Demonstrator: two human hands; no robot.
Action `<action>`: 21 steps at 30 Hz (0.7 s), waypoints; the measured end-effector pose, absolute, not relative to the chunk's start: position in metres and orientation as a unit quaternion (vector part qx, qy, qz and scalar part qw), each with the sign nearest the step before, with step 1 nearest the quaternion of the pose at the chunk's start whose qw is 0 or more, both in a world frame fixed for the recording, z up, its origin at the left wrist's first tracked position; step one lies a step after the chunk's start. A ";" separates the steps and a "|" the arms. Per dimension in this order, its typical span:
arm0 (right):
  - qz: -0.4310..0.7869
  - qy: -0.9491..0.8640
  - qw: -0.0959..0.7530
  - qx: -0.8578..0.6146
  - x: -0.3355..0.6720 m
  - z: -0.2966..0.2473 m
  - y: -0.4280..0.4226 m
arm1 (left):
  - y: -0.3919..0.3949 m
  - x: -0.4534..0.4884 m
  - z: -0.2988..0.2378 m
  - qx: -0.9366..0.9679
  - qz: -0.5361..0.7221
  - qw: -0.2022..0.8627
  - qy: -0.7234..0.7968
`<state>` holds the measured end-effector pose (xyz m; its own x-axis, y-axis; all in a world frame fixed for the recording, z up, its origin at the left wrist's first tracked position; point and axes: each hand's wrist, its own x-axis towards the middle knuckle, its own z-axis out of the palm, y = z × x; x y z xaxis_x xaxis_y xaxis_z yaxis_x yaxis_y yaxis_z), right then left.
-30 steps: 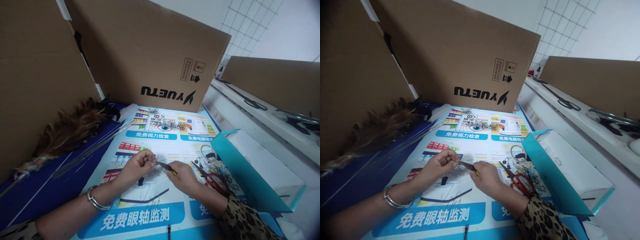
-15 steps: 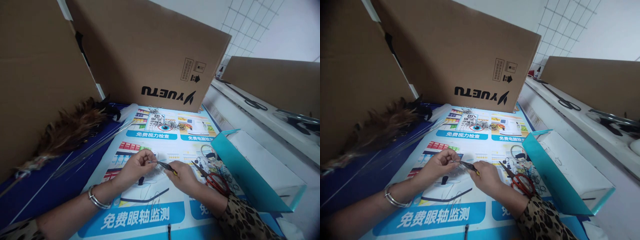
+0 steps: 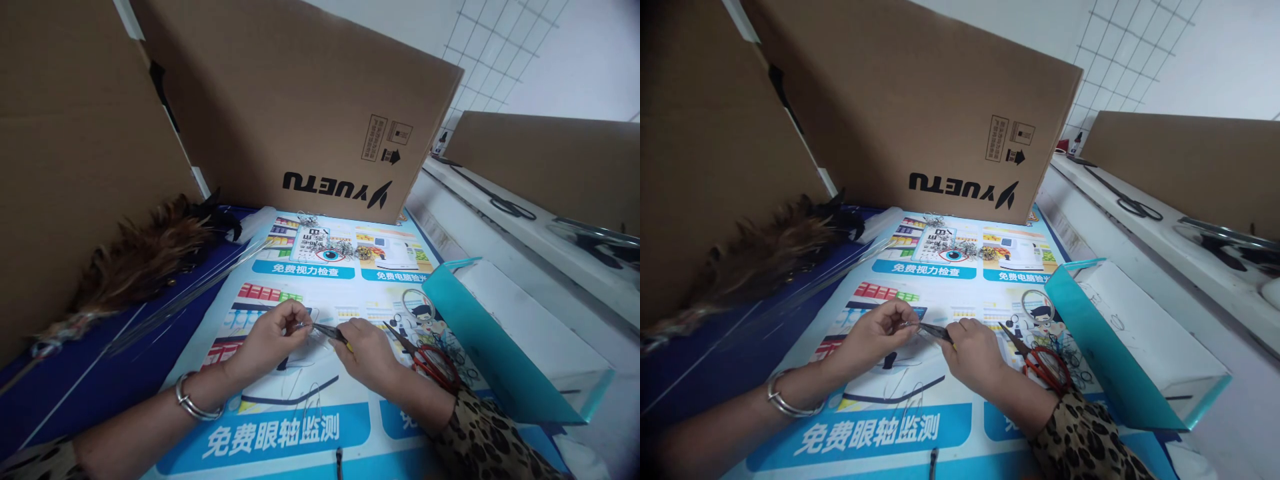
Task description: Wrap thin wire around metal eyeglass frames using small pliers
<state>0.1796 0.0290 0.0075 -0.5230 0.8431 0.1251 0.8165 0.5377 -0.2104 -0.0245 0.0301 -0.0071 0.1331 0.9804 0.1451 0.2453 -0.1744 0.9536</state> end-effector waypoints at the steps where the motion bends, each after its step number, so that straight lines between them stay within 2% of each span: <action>1: 0.049 -0.871 0.102 -0.478 0.179 0.008 0.029 | 0.030 -0.024 -0.006 0.631 0.439 0.407 0.494; 13: 0.010 -0.871 0.079 -0.484 0.178 0.010 0.026 | 0.026 -0.024 -0.004 0.685 0.387 0.279 0.550; 21: 0.023 -0.871 0.064 -0.486 0.177 0.011 0.028 | 0.026 -0.025 -0.004 0.697 0.374 0.258 0.555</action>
<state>0.1770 0.0279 0.0108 -0.5199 0.8495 0.0896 0.8437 0.5271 -0.1017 -0.0246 0.0261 -0.0038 0.1040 0.9665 0.2347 0.5794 -0.2507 0.7755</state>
